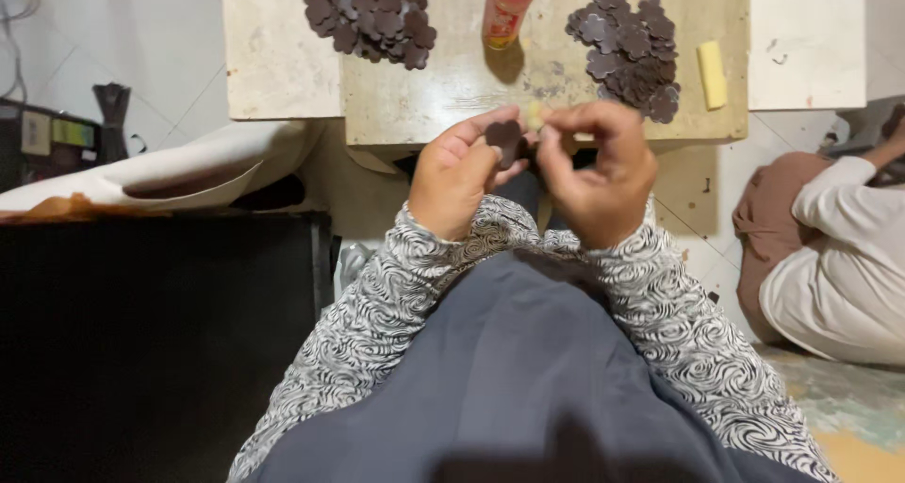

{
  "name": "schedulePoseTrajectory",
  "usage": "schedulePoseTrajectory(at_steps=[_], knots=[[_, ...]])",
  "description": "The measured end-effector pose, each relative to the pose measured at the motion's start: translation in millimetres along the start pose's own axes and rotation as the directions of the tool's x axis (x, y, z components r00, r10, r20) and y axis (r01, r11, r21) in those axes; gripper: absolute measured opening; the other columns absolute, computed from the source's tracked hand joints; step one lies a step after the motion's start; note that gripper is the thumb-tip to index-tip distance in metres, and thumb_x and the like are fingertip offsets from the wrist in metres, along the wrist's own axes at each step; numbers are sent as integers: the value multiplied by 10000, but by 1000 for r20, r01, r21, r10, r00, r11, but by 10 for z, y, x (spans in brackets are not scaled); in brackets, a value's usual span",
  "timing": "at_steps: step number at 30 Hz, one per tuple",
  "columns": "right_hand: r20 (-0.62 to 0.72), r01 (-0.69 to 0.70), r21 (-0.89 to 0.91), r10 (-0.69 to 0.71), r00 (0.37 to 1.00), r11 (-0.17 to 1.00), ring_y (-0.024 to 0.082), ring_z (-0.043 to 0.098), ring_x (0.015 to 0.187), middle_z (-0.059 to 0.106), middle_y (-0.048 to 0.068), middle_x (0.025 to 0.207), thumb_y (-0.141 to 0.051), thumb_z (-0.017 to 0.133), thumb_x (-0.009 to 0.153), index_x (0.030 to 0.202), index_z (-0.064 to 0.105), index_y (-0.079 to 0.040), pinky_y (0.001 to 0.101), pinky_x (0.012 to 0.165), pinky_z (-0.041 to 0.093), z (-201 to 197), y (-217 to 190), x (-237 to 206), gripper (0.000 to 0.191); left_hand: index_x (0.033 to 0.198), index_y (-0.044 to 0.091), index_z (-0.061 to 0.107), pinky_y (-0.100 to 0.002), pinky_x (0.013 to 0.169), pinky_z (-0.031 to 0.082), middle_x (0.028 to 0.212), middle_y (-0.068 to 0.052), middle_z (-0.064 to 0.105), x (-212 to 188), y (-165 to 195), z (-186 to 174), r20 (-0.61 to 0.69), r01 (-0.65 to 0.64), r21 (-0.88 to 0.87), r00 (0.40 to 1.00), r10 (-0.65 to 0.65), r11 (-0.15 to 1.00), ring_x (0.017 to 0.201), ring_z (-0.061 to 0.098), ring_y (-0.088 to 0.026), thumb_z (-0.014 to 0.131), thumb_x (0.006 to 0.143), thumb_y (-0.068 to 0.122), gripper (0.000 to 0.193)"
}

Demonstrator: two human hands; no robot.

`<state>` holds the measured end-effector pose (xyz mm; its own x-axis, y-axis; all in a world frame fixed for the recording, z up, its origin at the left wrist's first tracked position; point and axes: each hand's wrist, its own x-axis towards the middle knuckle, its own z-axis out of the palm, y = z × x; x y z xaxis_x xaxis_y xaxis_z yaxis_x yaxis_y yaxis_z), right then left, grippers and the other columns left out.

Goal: The person sits on the floor and repeatedly picks up dark, flower-shaped craft pieces from a wooden table. They rub the edges of each piece with a small yellow block to smooth them, then place the finished pieces into a pile. The person briefly opens and closes a plastic bottle during the process.

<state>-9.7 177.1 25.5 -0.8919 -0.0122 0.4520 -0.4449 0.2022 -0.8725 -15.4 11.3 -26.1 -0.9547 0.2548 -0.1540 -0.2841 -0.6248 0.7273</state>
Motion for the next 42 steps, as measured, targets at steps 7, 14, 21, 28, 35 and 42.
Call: schedulePoseTrajectory(at_steps=[7, 14, 21, 28, 35, 42], knots=[[60, 18, -262, -2, 998, 965, 121, 698, 924, 689, 93, 1075, 43, 751, 975, 1152, 594, -24, 256, 801, 592, 63, -7, 87, 246, 1374, -73, 551, -273, 886, 621, 1223, -92, 686, -14, -30, -4, -35, 85, -32, 996, -86, 996, 1024, 685, -117, 445, 983, -37, 407], [161, 203, -348, -155, 975, 915, 165, 645, 907, 670, 92, 1018, 22, 778, 930, 1118, 605, -31, 298, 798, 547, 23, -17, -60, 261, 1441, -95, 542, -266, 813, 528, 1286, -179, 670, -7, 40, -24, 47, 16, -67, 999, -13, 998, 988, 635, -173, 454, 1069, -22, 389], [-101, -147, 82, 155, 983, 986, 115, 692, 1027, 645, 66, 1104, 57, 725, 1018, 1165, 531, -34, 274, 909, 586, -39, 282, 72, 260, 1465, -67, 469, -368, 1105, 525, 1427, -203, 596, -33, 167, 32, 50, -1, -133, 999, 8, 991, 1316, 610, -272, 399, 1014, -45, 457], [64, 123, -65, -119, 991, 990, 163, 665, 1035, 657, 107, 1085, 102, 745, 954, 1111, 561, -20, 290, 908, 557, 17, -1, -119, 271, 1507, -63, 409, -357, 1159, 492, 1511, -203, 528, -26, 192, 98, 77, -54, -248, 994, 75, 967, 1398, 548, -262, 358, 991, -76, 519], [111, 161, -322, -132, 985, 933, 222, 693, 995, 688, 111, 1053, 89, 786, 891, 1026, 615, -19, 318, 862, 584, 157, -25, 60, 243, 1505, -93, 452, -301, 970, 532, 1447, -241, 590, -8, 166, 25, -10, -73, -197, 997, 73, 978, 1233, 599, -256, 376, 999, -88, 511], [169, 299, -301, -257, 951, 906, 280, 672, 999, 651, 143, 1044, 85, 768, 913, 1068, 626, -13, 343, 880, 551, 89, -65, 33, 232, 1484, -94, 478, -231, 868, 505, 1418, -193, 620, -39, 77, 54, 4, -122, -170, 992, 125, 978, 1060, 611, -113, 391, 1013, -93, 479]])
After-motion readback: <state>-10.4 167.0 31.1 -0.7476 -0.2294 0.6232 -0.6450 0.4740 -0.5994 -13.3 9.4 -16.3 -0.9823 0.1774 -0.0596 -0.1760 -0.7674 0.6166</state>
